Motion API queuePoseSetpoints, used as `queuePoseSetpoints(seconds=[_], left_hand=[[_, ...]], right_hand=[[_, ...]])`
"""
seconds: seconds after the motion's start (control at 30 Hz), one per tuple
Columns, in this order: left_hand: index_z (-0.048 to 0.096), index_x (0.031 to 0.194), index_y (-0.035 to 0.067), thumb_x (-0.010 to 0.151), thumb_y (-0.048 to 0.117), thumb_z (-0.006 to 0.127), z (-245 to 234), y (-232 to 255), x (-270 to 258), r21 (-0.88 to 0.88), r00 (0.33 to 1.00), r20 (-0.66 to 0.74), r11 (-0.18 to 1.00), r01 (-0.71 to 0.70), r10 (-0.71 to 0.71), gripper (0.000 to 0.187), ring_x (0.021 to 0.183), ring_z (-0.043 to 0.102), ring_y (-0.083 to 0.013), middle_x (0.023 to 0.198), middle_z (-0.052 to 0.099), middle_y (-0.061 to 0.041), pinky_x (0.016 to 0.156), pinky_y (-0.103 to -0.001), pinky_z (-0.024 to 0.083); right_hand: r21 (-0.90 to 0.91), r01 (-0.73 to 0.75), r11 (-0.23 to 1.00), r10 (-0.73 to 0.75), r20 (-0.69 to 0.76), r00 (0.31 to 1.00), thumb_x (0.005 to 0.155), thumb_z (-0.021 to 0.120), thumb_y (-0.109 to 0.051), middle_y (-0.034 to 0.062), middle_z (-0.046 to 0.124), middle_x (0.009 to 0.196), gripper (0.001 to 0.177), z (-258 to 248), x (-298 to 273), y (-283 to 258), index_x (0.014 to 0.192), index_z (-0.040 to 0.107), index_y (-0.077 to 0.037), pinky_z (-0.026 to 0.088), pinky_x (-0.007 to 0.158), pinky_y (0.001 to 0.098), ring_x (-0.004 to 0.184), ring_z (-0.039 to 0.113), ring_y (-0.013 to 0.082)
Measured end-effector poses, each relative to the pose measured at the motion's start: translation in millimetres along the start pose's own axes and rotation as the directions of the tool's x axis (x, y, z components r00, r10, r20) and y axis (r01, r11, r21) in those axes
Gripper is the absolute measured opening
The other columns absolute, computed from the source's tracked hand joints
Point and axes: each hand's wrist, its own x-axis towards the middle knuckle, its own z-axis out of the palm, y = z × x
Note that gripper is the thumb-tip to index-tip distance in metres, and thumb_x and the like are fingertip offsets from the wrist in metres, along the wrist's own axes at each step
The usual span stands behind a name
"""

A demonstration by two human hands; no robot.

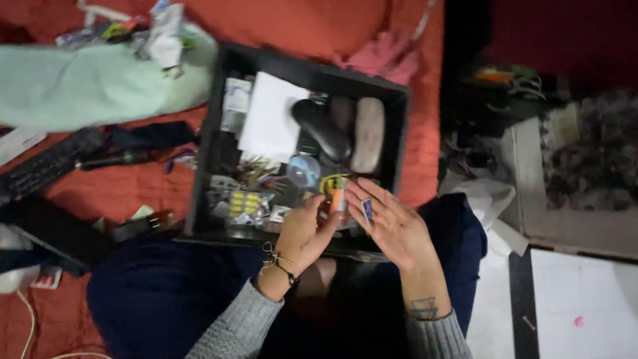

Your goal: The person sits on a bed and sorts through a black drawer filled with miscellaneous items. They pick up and place back blister packs, a small orange container, a flashlight, a remote control, and other small objects, moving them around within the drawer.

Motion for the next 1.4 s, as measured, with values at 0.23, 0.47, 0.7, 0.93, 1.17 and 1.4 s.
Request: queuePoseSetpoints(seconds=[0.23, 0.47, 0.7, 0.93, 1.17, 1.4], left_hand=[[0.058, 0.136, 0.012, 0.088, 0.035, 0.068, 18, 24, 1, 0.014, 0.983, 0.171, 0.997, -0.073, 0.07, 0.054, 0.081, 0.075, -0.0371, 0.087, 0.078, -0.014, 0.068, -0.049, 0.062], [0.062, 0.124, 0.003, 0.077, 0.016, 0.088, 3, 72, -8, -0.499, 0.996, -0.086, 0.866, -0.014, -0.034, 0.055, 0.085, 0.077, -0.0379, 0.105, 0.069, -0.019, 0.066, -0.037, 0.066], [0.061, 0.104, 0.007, 0.077, 0.013, 0.079, 19, 76, -1, -0.456, 0.949, -0.191, 0.879, 0.14, -0.25, 0.033, 0.068, 0.078, -0.0282, 0.083, 0.077, -0.012, 0.051, -0.032, 0.063], [0.065, 0.103, 0.011, 0.07, 0.018, 0.08, 8, 45, 6, -0.449, 0.926, -0.129, 0.853, 0.265, -0.355, 0.037, 0.068, 0.078, -0.0302, 0.081, 0.075, -0.008, 0.058, -0.035, 0.063], [0.074, 0.101, 0.017, 0.065, 0.011, 0.078, -55, -20, 6, -0.289, 0.964, -0.1, 0.934, 0.21, -0.247, 0.037, 0.086, 0.078, -0.0263, 0.087, 0.079, -0.004, 0.078, -0.034, 0.062], [0.063, 0.118, 0.025, 0.073, 0.02, 0.076, -68, -36, -4, -0.1, 0.985, 0.054, 0.981, 0.167, -0.162, 0.047, 0.085, 0.078, -0.0173, 0.082, 0.08, 0.007, 0.08, -0.034, 0.062]], right_hand=[[-0.096, 0.06, 0.994, -0.068, -0.085, 0.994, 0.09, 0.048, 0.013, 0.0354, 0.045, 0.153, 0.058, -38, -6, 1, 0.148, 0.045, 0.011, 0.034, 0.119, 0.0554, 0.144, 0.043, 0.0454], [-0.134, 0.112, 0.985, -0.12, -0.048, 0.992, 0.089, 0.051, 0.013, 0.0335, 0.05, 0.15, 0.056, -51, 2, 8, 0.145, 0.048, 0.011, 0.043, 0.113, 0.0442, 0.141, 0.049, 0.0409], [-0.29, 0.217, 0.932, -0.234, -0.024, 0.972, 0.09, 0.051, 0.013, 0.0282, 0.058, 0.145, 0.05, -39, 3, 21, 0.141, 0.055, 0.011, 0.045, 0.113, 0.038, 0.138, 0.054, 0.0348], [-0.348, 0.256, 0.902, -0.266, 0.02, 0.964, 0.091, 0.05, 0.015, 0.0257, 0.063, 0.14, 0.047, -30, 21, 50, 0.137, 0.059, 0.009, 0.046, 0.111, 0.0373, 0.134, 0.057, 0.0296], [-0.703, 0.113, 0.702, -0.15, 0.009, 0.989, 0.095, 0.051, 0.007, 0.0223, 0.07, 0.128, 0.042, -39, 42, 68, 0.13, 0.071, -0.004, 0.052, 0.097, 0.0417, 0.123, 0.061, 0.0326], [-0.968, 0.06, 0.246, -0.184, 0.014, 0.983, 0.098, 0.054, 0.001, 0.0038, 0.079, 0.109, 0.044, -87, 54, 65, 0.125, 0.076, -0.027, 0.055, 0.094, 0.0389, 0.102, 0.074, 0.0206]])
